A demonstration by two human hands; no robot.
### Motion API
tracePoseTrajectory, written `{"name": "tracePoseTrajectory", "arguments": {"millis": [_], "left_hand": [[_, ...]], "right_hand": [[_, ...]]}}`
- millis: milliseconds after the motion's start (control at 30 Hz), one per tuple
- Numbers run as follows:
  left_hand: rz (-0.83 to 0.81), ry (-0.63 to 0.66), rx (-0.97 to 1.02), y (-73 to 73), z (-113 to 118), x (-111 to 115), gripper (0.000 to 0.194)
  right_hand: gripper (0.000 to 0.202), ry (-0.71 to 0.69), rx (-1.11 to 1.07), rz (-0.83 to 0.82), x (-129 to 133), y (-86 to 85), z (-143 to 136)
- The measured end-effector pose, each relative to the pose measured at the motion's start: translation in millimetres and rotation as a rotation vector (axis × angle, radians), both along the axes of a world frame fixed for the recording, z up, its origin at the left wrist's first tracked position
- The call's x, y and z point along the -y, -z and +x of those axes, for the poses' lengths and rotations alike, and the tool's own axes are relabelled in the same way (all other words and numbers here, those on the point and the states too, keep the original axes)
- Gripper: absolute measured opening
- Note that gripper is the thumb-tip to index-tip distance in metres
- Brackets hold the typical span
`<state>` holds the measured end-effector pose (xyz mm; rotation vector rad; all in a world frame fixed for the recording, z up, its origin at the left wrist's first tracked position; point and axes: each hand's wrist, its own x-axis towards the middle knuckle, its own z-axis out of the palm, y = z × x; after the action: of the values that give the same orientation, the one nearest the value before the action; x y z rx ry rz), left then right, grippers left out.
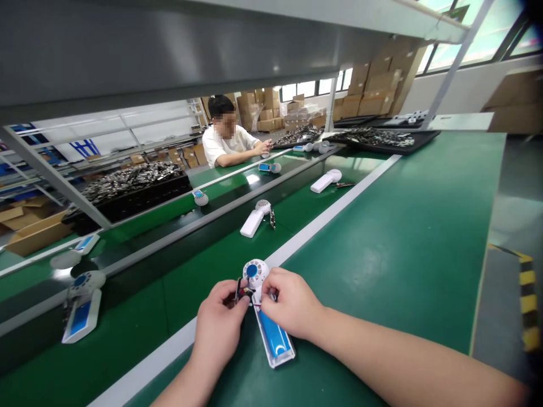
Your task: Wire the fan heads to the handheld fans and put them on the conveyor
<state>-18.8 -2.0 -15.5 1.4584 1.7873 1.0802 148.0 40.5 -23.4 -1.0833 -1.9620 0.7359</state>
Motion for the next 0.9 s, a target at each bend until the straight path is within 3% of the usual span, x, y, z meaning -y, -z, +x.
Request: {"name": "tracePoseTrajectory", "arguments": {"millis": [100,267,433,700,900], "left_hand": [[0.154,0.048,-0.036,6.1,10,10,0.024],[0.150,-0.001,-0.148,5.6,15,14,0.024],[0.325,0.079,-0.207,4.6,14,12,0.019],[0.615,0.216,-0.487,13.6,7,11,0.020],[0.673,0.252,-0.600,11.5,5,11,0.022]], "right_hand": [[0.011,-0.008,-0.004,-0.002,6,-3.2,-1],[0.010,0.045,-0.042,-0.044,10,-3.4,-3],[0.011,0.051,-0.066,-0.066,11,-3.1,-4],[0.012,0.041,-0.082,-0.046,12,-1.6,-4],[0.013,0.043,-0.090,-0.037,11,-1.1,-4]]}}
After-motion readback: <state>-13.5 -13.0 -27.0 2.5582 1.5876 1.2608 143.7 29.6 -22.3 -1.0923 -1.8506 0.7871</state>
